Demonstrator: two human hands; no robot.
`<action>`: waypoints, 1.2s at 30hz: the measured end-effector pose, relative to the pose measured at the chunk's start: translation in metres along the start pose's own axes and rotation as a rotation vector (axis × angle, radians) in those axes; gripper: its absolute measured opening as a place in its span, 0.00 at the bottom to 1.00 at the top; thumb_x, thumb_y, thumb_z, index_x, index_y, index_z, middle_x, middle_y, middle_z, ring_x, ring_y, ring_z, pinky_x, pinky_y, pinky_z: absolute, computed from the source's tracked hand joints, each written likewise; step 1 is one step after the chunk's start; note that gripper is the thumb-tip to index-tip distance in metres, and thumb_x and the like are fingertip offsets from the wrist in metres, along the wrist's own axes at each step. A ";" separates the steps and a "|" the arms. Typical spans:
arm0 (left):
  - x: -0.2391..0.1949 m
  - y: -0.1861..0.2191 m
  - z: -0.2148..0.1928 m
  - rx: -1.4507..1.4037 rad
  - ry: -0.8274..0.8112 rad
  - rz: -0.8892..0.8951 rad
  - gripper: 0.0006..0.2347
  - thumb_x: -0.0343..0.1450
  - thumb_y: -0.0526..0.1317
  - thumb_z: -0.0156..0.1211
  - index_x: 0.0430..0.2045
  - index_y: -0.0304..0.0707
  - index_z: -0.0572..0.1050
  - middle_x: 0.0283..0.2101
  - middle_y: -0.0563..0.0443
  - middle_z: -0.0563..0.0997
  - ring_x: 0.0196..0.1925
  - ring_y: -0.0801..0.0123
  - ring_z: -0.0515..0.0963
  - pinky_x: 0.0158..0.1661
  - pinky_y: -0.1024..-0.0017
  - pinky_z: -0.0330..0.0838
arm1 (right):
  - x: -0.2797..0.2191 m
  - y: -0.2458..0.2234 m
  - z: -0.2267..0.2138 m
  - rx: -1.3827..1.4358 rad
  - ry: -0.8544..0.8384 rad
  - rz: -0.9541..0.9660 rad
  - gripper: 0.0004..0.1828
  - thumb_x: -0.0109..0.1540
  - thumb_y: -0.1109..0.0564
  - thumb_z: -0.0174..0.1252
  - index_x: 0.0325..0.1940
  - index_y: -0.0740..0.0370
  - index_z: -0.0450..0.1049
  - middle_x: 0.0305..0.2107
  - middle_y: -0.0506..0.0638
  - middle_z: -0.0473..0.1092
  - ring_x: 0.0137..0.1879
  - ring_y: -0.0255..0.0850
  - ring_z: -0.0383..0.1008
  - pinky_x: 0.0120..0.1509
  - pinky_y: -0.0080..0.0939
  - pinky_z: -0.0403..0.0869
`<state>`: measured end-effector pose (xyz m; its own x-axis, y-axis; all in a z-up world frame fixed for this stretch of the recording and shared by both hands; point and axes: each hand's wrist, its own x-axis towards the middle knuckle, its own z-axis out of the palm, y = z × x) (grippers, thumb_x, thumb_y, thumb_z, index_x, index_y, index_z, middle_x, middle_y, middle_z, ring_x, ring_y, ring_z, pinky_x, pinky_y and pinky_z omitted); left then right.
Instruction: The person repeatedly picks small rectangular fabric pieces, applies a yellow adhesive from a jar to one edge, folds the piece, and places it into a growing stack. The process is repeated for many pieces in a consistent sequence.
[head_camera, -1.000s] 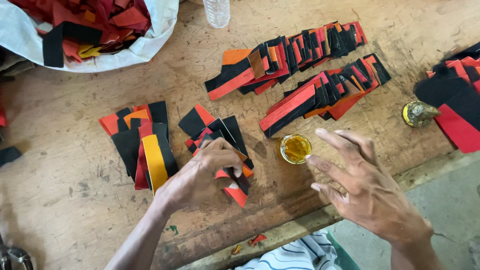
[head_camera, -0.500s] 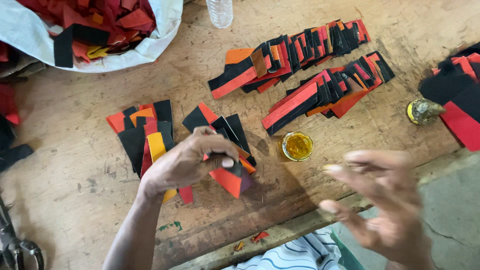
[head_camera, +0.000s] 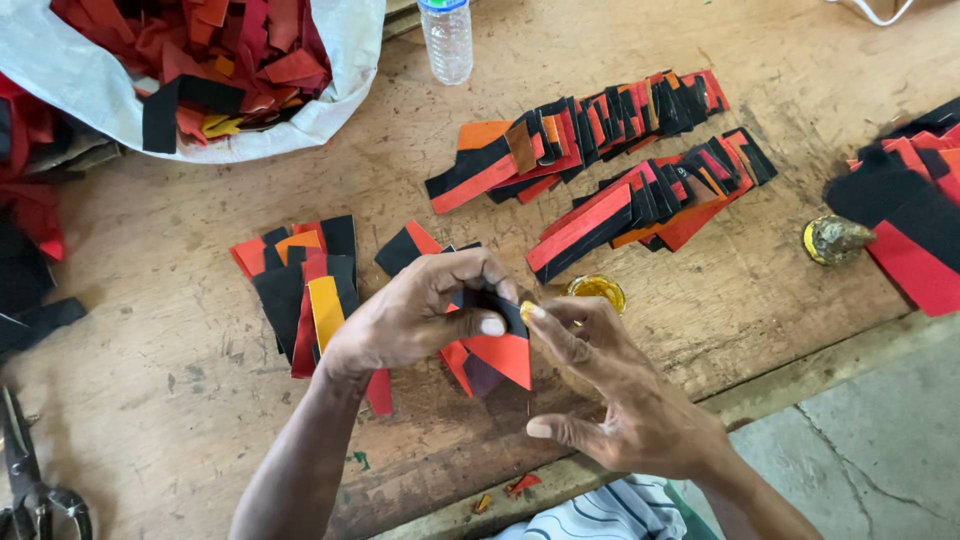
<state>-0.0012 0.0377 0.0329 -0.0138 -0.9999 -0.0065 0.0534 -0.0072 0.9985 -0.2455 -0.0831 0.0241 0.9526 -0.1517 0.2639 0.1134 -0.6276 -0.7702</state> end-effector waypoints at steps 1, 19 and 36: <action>0.001 0.000 0.000 0.026 -0.008 0.017 0.09 0.70 0.26 0.64 0.41 0.32 0.74 0.41 0.54 0.82 0.47 0.76 0.80 0.50 0.74 0.75 | 0.001 0.001 0.001 -0.006 0.010 -0.008 0.50 0.61 0.40 0.65 0.81 0.44 0.46 0.65 0.57 0.58 0.70 0.52 0.61 0.73 0.57 0.66; -0.002 0.000 -0.003 -0.103 0.100 0.026 0.08 0.73 0.30 0.62 0.43 0.30 0.73 0.43 0.53 0.80 0.49 0.77 0.77 0.52 0.75 0.73 | -0.009 -0.008 0.019 -0.189 0.020 -0.089 0.53 0.62 0.41 0.64 0.81 0.44 0.38 0.62 0.57 0.55 0.63 0.48 0.59 0.60 0.48 0.71; 0.002 0.014 -0.025 0.345 0.528 0.107 0.09 0.66 0.25 0.67 0.36 0.34 0.78 0.38 0.51 0.85 0.43 0.76 0.83 0.43 0.76 0.80 | -0.029 -0.006 0.008 -0.174 0.026 -0.066 0.43 0.61 0.44 0.67 0.76 0.49 0.57 0.59 0.55 0.59 0.59 0.44 0.65 0.59 0.41 0.74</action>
<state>0.0242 0.0350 0.0458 0.4721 -0.8675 0.1566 -0.2985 0.0098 0.9544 -0.2714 -0.0687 0.0166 0.9366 -0.1241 0.3276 0.1231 -0.7590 -0.6393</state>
